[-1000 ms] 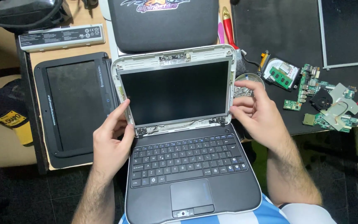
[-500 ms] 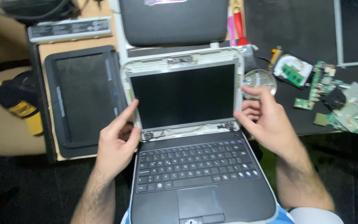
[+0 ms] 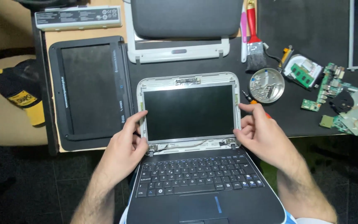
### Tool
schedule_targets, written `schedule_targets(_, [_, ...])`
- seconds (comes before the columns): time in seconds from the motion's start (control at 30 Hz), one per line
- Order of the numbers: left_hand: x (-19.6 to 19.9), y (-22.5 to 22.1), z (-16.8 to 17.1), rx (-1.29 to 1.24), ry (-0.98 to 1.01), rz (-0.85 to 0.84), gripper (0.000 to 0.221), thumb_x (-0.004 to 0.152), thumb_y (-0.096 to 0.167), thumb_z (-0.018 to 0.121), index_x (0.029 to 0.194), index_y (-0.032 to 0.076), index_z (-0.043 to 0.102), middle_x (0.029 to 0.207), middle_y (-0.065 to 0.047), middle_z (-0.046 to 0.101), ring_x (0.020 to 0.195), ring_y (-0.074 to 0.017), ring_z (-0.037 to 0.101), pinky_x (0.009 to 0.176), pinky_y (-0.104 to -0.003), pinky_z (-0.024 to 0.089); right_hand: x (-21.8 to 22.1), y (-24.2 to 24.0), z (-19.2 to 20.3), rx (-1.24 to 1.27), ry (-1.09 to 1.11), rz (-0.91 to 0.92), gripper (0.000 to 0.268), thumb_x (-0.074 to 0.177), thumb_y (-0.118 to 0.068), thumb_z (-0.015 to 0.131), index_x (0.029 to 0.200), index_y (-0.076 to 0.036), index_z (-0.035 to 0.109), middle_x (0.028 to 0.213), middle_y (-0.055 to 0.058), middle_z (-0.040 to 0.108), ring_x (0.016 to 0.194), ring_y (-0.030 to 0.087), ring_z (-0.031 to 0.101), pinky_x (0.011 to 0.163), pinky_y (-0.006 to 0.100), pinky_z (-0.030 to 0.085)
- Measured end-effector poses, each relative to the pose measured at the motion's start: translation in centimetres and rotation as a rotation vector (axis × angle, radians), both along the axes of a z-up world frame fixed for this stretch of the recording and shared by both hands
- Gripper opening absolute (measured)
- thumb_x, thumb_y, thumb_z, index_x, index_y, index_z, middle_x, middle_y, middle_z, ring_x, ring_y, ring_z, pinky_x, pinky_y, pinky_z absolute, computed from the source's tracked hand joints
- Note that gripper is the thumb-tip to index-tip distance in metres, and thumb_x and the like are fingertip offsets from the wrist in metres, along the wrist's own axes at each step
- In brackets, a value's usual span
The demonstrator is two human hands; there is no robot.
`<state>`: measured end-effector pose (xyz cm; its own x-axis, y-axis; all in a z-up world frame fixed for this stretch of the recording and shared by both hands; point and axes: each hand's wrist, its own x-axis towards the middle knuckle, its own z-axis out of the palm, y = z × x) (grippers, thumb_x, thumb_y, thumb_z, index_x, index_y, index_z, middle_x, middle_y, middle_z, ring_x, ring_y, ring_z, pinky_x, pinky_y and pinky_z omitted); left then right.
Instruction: Disassembling a laptop to remove the keyboard, trackpad assembly, and screen components using a screwdriver and manual prying.
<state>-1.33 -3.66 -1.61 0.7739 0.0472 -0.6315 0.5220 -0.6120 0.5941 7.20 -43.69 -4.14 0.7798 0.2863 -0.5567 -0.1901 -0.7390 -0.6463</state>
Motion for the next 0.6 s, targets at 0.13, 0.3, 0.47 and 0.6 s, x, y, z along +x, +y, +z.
schedule_targets(0.13, [1.3,-0.6,0.9,0.09,0.002,-0.084,0.087,0.108,0.014,0.063,0.191,0.023,0.038,0.113,-0.002,0.078,0.089,-0.0219,0.089,0.094,-0.045,0.068,0.5,0.5,0.5,-0.047,-0.016,0.013,0.068,0.106,-0.014,0.083,0.167,-0.01,0.052,0.086,-0.001,0.079,0.072,0.013,0.074,0.078,0.036,0.063])
schedule_targets(0.3, [2.9,-1.9,2.5,0.247,0.124,-0.186,0.091,0.113,0.021,0.058,0.197,0.022,0.023,0.117,-0.012,0.089,0.101,-0.0419,0.091,0.099,-0.059,0.068,1.0,0.7,1.0,-0.166,-0.043,0.109,0.071,0.106,-0.02,0.084,0.168,-0.011,0.051,0.088,-0.003,0.076,0.076,0.015,0.079,0.077,0.039,0.066])
schedule_targets(0.47, [2.0,-1.4,0.5,0.377,-0.038,-0.283,0.088,0.108,0.017,0.057,0.192,0.018,0.032,0.127,-0.017,0.087,0.089,-0.0548,0.086,0.087,-0.068,0.067,1.0,-0.1,0.5,-0.147,-0.116,0.208,0.06,0.105,-0.024,0.085,0.158,-0.012,0.059,0.079,-0.007,0.077,0.081,0.012,0.085,0.104,0.038,0.068])
schedule_targets(0.6, [3.1,-2.2,0.9,0.465,-0.186,-0.316,0.069,0.106,0.02,0.064,0.175,0.025,0.064,0.097,-0.002,0.092,0.082,-0.0414,0.087,0.086,-0.061,0.071,0.5,-2.4,0.0,-0.365,-0.33,0.141,0.049,0.105,-0.031,0.086,0.152,-0.021,0.077,0.076,-0.012,0.077,0.067,0.015,0.079,0.075,0.044,0.068])
